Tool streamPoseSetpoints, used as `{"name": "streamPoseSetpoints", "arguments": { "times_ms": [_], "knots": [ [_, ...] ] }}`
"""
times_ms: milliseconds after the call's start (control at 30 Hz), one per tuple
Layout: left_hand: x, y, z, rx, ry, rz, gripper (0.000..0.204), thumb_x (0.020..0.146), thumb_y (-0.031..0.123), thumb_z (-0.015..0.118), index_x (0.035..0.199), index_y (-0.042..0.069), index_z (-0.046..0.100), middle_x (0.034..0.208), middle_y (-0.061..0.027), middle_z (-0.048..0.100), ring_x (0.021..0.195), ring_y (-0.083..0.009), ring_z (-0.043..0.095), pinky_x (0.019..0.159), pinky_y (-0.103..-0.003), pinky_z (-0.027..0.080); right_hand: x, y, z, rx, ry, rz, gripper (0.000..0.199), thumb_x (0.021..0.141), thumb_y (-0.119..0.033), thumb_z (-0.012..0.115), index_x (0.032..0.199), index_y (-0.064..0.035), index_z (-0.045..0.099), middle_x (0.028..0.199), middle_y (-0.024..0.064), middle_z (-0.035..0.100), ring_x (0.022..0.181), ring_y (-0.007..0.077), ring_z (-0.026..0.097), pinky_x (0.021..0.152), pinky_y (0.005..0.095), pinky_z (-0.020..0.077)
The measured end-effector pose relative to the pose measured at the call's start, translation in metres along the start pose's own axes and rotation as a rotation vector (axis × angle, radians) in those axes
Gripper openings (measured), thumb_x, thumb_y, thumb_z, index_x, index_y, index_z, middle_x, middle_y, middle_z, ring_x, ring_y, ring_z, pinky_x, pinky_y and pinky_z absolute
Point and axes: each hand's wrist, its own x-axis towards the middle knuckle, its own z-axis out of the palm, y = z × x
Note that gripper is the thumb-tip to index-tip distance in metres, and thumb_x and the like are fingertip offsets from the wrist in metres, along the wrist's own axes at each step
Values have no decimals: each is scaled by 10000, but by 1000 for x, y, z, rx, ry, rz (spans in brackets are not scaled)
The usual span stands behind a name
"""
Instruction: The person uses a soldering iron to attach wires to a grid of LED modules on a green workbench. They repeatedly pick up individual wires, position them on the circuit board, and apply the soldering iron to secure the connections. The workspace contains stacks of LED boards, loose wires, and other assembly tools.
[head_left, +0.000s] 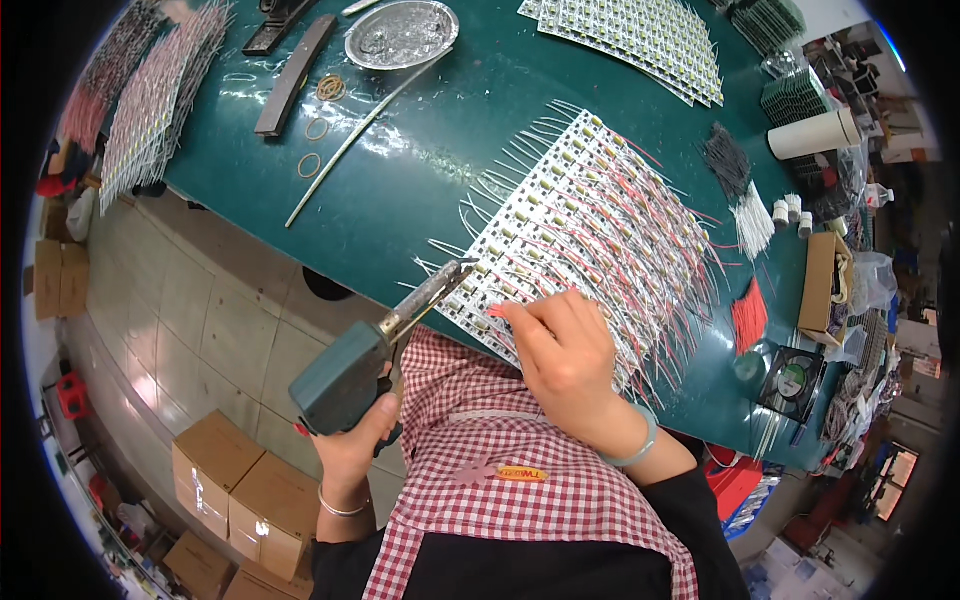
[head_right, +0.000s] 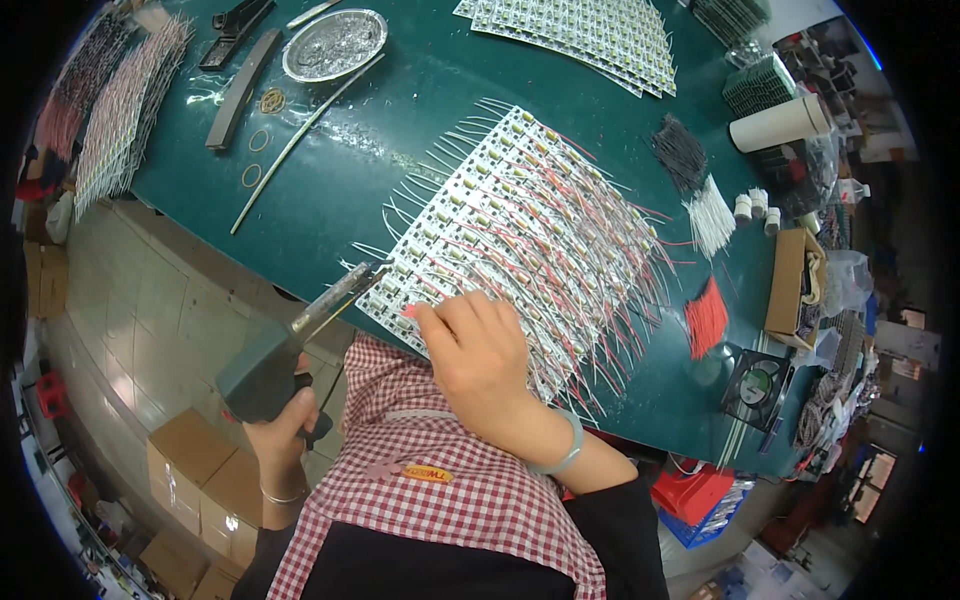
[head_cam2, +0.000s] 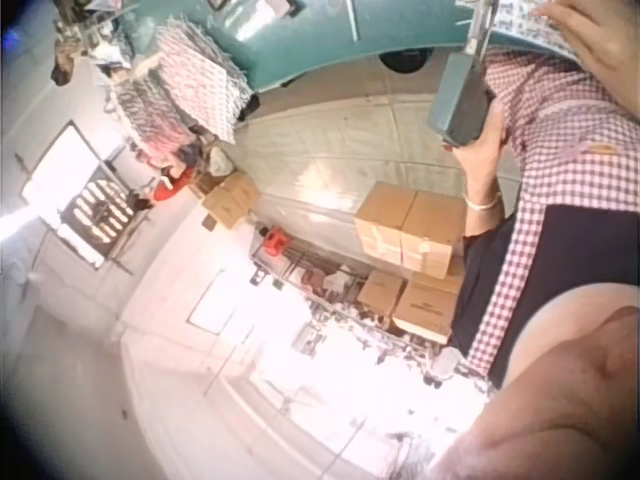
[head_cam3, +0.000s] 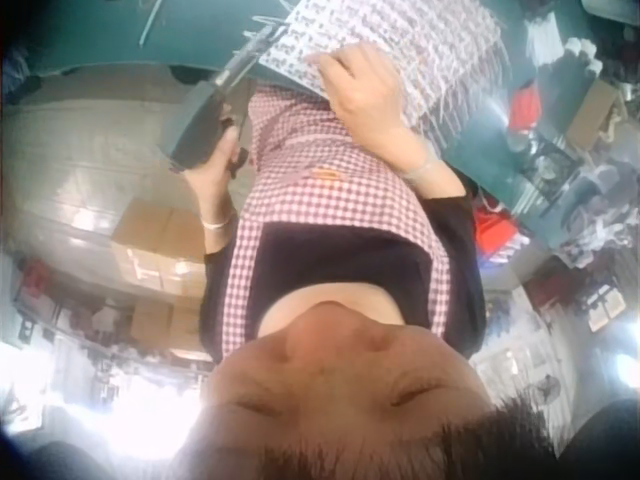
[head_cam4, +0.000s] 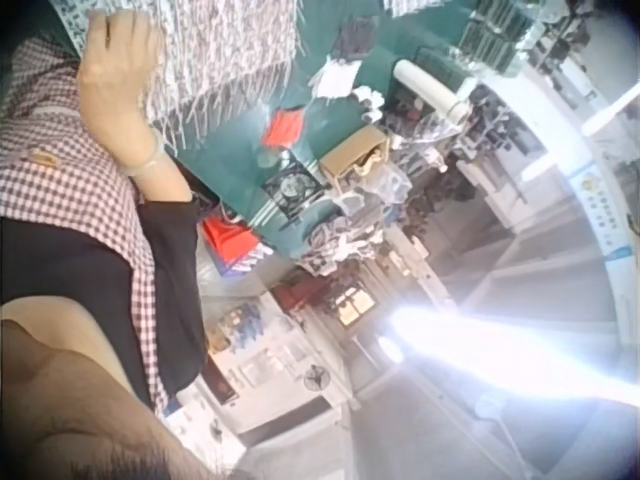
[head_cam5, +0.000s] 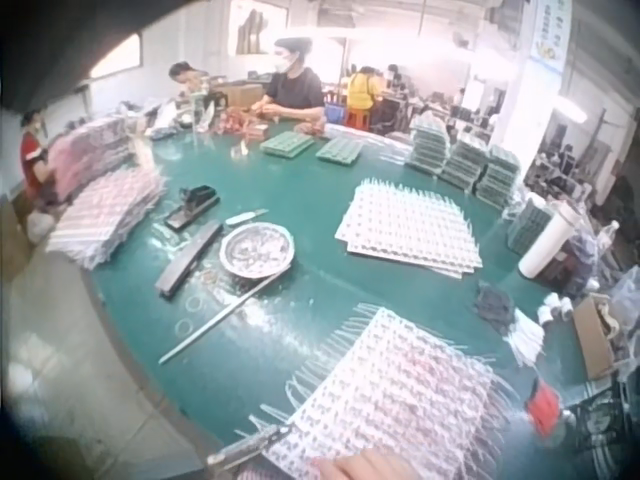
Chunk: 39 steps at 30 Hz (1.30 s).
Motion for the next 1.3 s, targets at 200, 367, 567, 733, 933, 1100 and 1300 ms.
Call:
{"name": "streamPoseSetpoints", "arguments": {
  "times_ms": [200, 367, 567, 733, 933, 1100, 1300],
  "knots": [
    [-16, -3, -6, 139, 22, -50, 321, 792, 21, 783, 1092, -31, 682, 915, -65, 710, 784, -140, 663, 710, -271, 531, -8, 8, 32, 21, -6, 0, 279, 768, -33, 636, 1039, 11, 683, 825, 55, 555, 756, 222, 538, 638, 350, 425],
    [-16, 0, -4, 250, -17, 4, 242, 776, 6, 767, 999, -53, 693, 894, -73, 703, 768, -126, 654, 689, -254, 516, -9, 7, 36, 33, 14, 3, 286, 757, -9, 646, 1039, 23, 682, 819, 64, 550, 740, 222, 540, 606, 338, 437],
    [-8, 5, 2, 317, -71, 139, 207, 748, -17, 747, 937, -66, 677, 845, -86, 667, 711, -132, 626, 642, -250, 490, -7, 6, 36, 36, 5, 11, 291, 749, 18, 649, 1038, 36, 680, 817, 74, 547, 731, 226, 539, 597, 337, 445],
    [-6, 3, -2, 386, -114, 206, 205, 735, -26, 739, 924, -68, 671, 813, -95, 647, 676, -141, 612, 605, -259, 473, -5, 3, 34, 16, 2, 49, 274, 731, 57, 716, 999, 1, 705, 807, 73, 588, 719, 227, 566, 604, 338, 468],
    [-3, 9, -2, 431, -148, 226, 190, 735, -35, 719, 915, -67, 665, 791, -87, 629, 640, -133, 578, 576, -252, 446, -3, 2, 34, -3, -1, 31, 253, 735, 60, 700, 985, 19, 702, 808, 83, 590, 716, 232, 565, 600, 342, 469],
    [3, 12, -4, 454, -175, 258, 180, 732, -43, 714, 903, -63, 662, 767, -77, 615, 616, -122, 557, 557, -247, 431, -2, 1, 35, -11, 3, 29, 241, 741, 64, 684, 978, 25, 702, 808, 86, 588, 710, 234, 562, 596, 345, 467],
    [5, 15, -6, 544, -183, 341, 187, 724, -45, 716, 904, -63, 666, 763, -81, 619, 624, -125, 568, 562, -246, 443, -5, 3, 36, -11, -13, 0, 241, 772, 17, 655, 1009, 59, 667, 835, 95, 547, 749, 245, 524, 613, 339, 451]
  ]
}}
